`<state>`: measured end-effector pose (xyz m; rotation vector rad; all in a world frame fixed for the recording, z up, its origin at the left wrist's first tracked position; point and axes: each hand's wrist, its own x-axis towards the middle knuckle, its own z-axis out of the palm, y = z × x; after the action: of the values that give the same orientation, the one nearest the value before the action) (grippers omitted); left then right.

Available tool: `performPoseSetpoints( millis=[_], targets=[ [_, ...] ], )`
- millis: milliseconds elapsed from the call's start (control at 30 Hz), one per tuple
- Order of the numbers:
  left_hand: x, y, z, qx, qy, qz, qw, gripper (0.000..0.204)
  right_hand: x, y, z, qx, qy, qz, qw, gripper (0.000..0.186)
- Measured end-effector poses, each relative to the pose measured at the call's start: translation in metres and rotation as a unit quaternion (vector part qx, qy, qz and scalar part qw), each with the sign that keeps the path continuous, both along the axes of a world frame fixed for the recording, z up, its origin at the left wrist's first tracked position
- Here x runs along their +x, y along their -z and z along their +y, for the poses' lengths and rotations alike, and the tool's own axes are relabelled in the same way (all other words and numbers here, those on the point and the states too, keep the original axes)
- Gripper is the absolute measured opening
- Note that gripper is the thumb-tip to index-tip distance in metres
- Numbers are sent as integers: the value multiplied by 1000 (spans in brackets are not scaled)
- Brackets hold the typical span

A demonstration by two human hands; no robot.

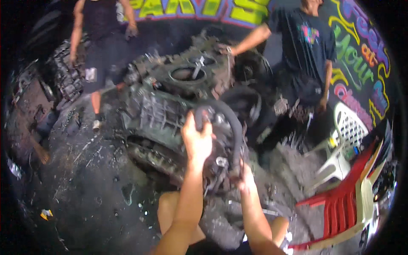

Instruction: The person removes parts and a hose from an engine block by hand and using wrenches, wipes their hands with paper, and loosens bolts on the engine block using a socket wrench.

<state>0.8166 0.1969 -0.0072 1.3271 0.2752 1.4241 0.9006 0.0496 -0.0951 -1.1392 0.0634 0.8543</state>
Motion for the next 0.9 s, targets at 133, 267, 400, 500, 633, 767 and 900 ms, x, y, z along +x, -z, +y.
performPoseSetpoints(
  millis=[133, 267, 400, 500, 633, 767, 900],
  targets=[
    [9, -9, -4, -14, 27, -30, 999, 18, 24, 40, 17, 211, 8, -136, 968, 32],
    [12, -5, -5, -21, 39, -48, 998, 19, 24, 34, 10, 245, -27, 27, 969, 30],
    [12, 3, -1, -16, 44, -60, 997, 18, 11, 21, -5, 181, -50, -7, 982, 31],
    [14, 3, -3, -16, 51, -72, 996, 21, 12, 17, -2, 222, -58, 22, 973, 33],
    [13, -5, -12, -3, 38, -54, 998, 19, 26, 31, 3, 204, -54, -2, 977, 47],
    [8, 1, -3, -41, 41, -85, 995, 19, -6, -4, 0, 73, -56, -45, 995, 39],
    [7, 9, 2, -7, 71, -67, 995, 21, 16, 26, 4, 123, -49, -4, 991, 32]
  ],
)
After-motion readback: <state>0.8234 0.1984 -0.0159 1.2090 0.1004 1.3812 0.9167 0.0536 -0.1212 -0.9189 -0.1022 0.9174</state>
